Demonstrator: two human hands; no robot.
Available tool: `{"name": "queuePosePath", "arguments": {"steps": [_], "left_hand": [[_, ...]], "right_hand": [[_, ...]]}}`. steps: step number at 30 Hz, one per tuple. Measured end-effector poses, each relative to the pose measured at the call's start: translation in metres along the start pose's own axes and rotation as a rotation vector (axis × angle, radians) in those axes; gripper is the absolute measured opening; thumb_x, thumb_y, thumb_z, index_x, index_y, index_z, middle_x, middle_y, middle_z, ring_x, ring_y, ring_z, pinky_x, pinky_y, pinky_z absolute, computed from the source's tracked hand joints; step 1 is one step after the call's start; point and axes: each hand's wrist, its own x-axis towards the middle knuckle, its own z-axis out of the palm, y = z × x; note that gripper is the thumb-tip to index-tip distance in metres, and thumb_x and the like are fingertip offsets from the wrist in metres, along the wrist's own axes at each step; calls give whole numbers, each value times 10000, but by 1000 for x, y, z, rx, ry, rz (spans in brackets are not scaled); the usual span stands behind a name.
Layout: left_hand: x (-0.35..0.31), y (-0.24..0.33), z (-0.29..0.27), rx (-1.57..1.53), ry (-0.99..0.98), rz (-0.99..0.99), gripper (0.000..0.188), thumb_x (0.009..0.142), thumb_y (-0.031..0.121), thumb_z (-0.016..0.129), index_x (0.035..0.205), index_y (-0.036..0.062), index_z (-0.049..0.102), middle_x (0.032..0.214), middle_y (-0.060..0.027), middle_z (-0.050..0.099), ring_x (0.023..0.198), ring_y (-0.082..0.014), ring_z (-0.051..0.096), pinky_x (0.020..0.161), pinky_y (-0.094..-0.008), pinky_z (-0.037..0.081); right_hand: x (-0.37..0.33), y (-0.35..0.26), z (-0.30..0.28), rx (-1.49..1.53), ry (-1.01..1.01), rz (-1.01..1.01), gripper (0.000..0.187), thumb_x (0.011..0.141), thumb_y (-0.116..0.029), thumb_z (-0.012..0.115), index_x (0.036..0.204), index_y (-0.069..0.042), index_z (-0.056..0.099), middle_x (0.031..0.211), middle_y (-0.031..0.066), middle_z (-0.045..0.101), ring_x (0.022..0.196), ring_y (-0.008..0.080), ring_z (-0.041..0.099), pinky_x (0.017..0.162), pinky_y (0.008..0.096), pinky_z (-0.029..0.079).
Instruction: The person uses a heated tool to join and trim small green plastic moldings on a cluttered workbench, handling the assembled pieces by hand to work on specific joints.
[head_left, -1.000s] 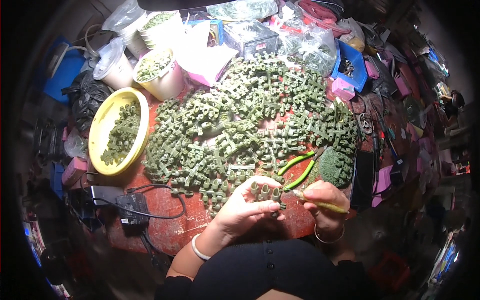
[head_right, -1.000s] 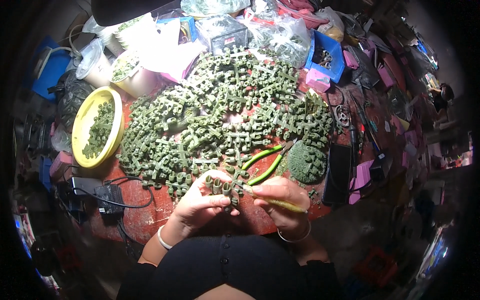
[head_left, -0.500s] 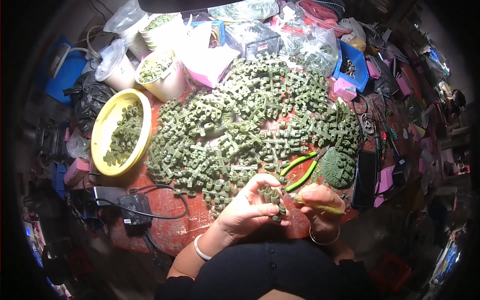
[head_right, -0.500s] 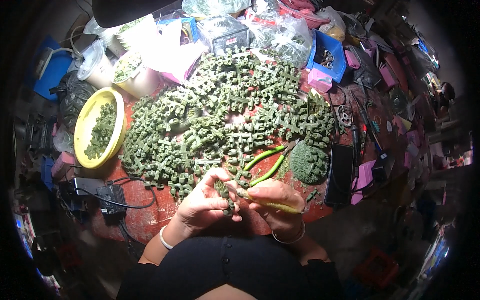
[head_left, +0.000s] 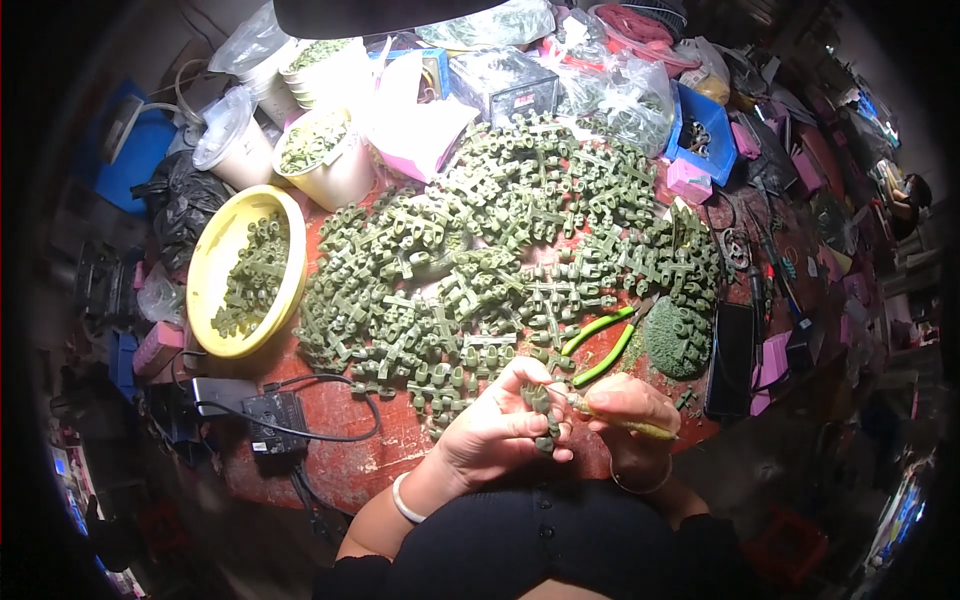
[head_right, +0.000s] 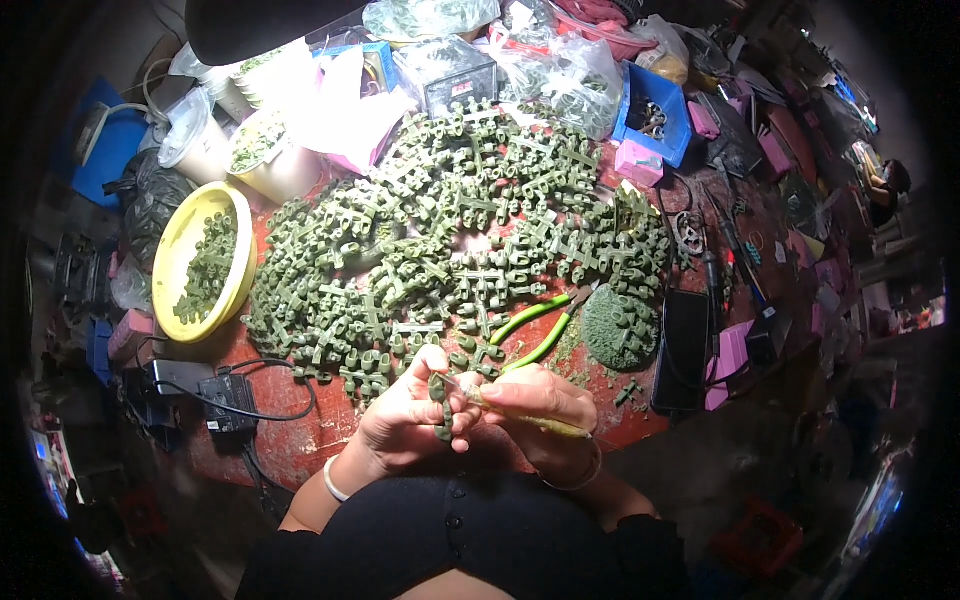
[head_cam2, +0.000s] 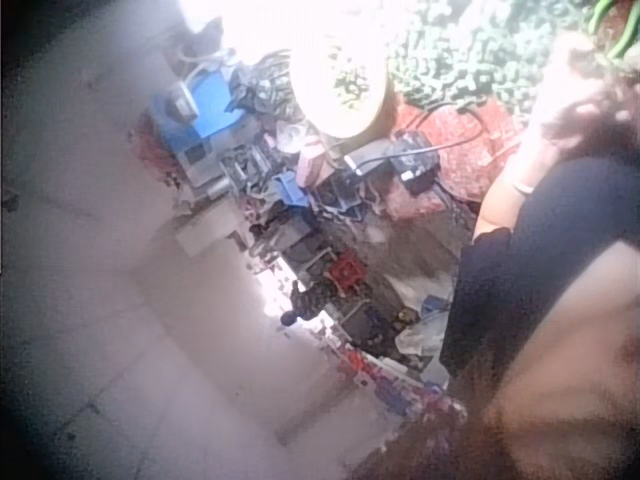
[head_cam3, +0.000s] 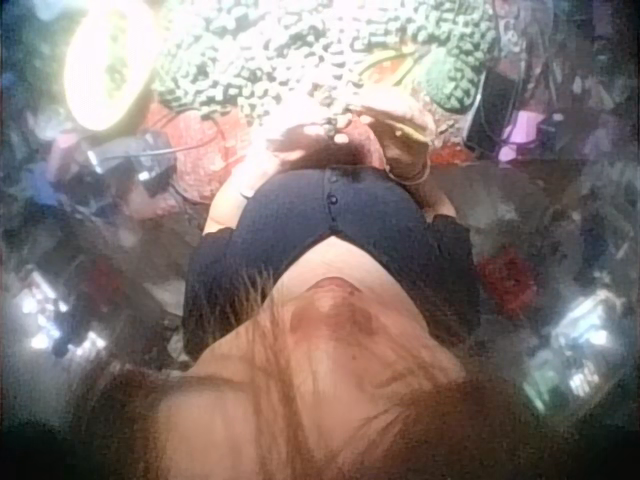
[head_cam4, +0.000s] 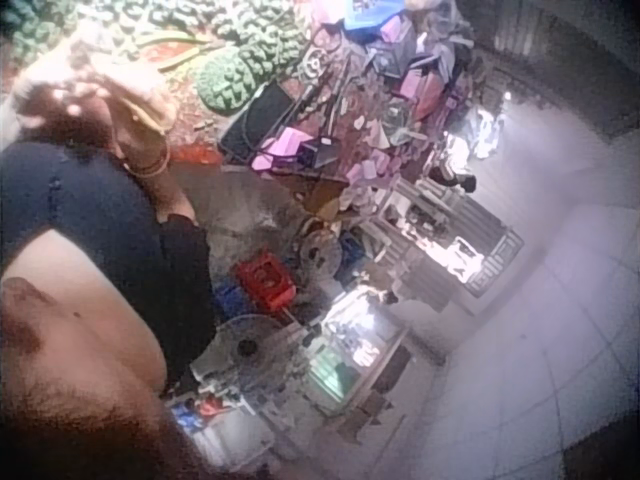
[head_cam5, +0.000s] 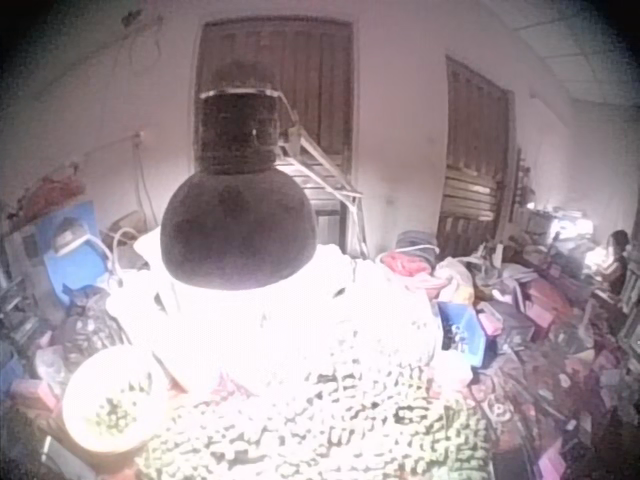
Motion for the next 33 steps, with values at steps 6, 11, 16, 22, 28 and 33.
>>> {"name": "queuePosePath", "arguments": {"steps": [6,11,16,22,28,33], "left_hand": [[0,0,-2,7,20,6,428,869,-26,685,1206,150,490,1105,-94,572,943,-255,629,798,-471,556],[-1,0,1,-15,10,0,423,872,-32,677,1207,151,494,1108,-94,573,938,-258,637,799,-476,564],[6,1,10,382,221,98,445,903,31,664,1291,118,464,1071,-124,606,978,-256,633,813,-433,592],[10,3,19,355,291,96,428,984,55,561,1383,63,405,1118,-125,612,1097,-282,643,979,-486,530],[12,1,13,296,304,139,364,977,125,594,1309,50,465,1168,-159,630,992,-264,672,891,-443,567],[12,4,17,321,408,99,235,993,137,586,1203,71,505,1195,-164,647,1004,-253,663,872,-460,562]], "right_hand": [[-5,6,-2,19,41,27,259,804,76,730,1055,21,696,934,144,695,822,217,674,717,306,542],[-3,5,0,31,29,70,272,802,55,743,1065,18,687,936,152,698,812,231,676,723,325,540],[-3,4,-7,-96,138,55,217,895,-127,720,1042,25,672,902,135,674,759,191,628,690,296,496],[1,-9,-15,-132,110,113,226,937,-160,666,1068,20,629,898,136,686,745,184,629,685,302,497],[11,-11,-11,-255,-43,70,148,897,-13,667,1037,35,658,895,151,697,754,204,675,686,299,539],[13,-15,-8,-318,-71,61,175,891,-13,680,1061,29,663,913,152,695,771,209,673,693,300,539]]}}
